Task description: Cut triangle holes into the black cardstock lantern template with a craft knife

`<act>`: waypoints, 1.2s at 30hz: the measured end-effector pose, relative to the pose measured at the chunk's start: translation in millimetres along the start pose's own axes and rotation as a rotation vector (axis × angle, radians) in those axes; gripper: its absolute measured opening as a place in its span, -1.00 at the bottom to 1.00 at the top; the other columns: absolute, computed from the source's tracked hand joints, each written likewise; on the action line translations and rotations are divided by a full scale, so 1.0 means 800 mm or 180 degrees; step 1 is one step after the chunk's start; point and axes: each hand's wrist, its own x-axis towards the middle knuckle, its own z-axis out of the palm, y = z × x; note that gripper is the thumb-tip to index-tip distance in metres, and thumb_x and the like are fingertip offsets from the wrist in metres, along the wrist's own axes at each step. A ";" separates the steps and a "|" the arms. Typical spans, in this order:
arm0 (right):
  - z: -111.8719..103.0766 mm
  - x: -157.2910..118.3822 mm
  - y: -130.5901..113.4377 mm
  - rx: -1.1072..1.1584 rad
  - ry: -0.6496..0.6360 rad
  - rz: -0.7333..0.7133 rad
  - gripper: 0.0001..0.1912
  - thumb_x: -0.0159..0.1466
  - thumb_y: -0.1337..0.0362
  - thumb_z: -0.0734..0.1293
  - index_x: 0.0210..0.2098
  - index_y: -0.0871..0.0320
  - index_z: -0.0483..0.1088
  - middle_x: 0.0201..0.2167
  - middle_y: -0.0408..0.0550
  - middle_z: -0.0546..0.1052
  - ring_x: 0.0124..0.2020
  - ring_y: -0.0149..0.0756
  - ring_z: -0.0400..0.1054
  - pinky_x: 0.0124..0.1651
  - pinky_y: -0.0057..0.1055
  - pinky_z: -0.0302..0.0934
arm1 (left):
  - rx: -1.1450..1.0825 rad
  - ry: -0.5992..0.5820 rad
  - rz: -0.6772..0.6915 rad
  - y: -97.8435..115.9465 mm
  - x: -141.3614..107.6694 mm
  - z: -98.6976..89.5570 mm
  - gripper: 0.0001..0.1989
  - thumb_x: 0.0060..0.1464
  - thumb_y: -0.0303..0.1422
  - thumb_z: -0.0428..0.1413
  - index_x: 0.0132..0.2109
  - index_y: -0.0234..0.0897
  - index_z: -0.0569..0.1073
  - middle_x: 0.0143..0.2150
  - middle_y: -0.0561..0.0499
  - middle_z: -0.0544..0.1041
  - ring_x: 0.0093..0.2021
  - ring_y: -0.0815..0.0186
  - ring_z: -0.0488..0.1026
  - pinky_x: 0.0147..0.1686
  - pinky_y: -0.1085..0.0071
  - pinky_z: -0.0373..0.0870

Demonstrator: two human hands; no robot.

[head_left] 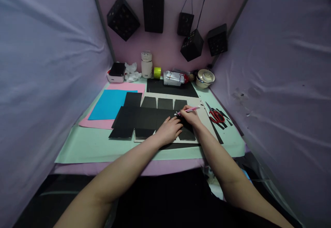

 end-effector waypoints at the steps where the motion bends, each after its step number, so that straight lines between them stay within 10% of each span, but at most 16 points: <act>1: 0.000 0.000 0.000 -0.0011 0.0010 -0.0004 -0.88 -0.02 0.23 0.24 -0.63 0.09 0.21 -0.63 -0.20 0.31 -0.52 -0.36 0.15 -0.45 -0.41 0.02 | 0.0003 -0.0008 -0.0005 0.000 0.000 0.000 -0.78 0.28 -0.33 0.02 0.00 -0.21 0.48 0.10 -0.10 0.45 0.24 0.11 0.25 0.26 0.01 0.10; 36: -0.001 0.004 0.017 -0.0105 0.0119 -0.0386 -0.86 0.16 0.21 0.23 -0.51 0.09 0.29 -0.62 -0.23 0.38 -0.52 -0.35 0.27 -0.39 -0.42 0.11 | 0.0024 -0.0011 0.0004 -0.001 -0.001 0.002 -0.74 0.29 -0.32 0.01 0.04 -0.24 0.47 0.17 -0.10 0.43 0.27 0.06 0.22 0.26 -0.02 0.10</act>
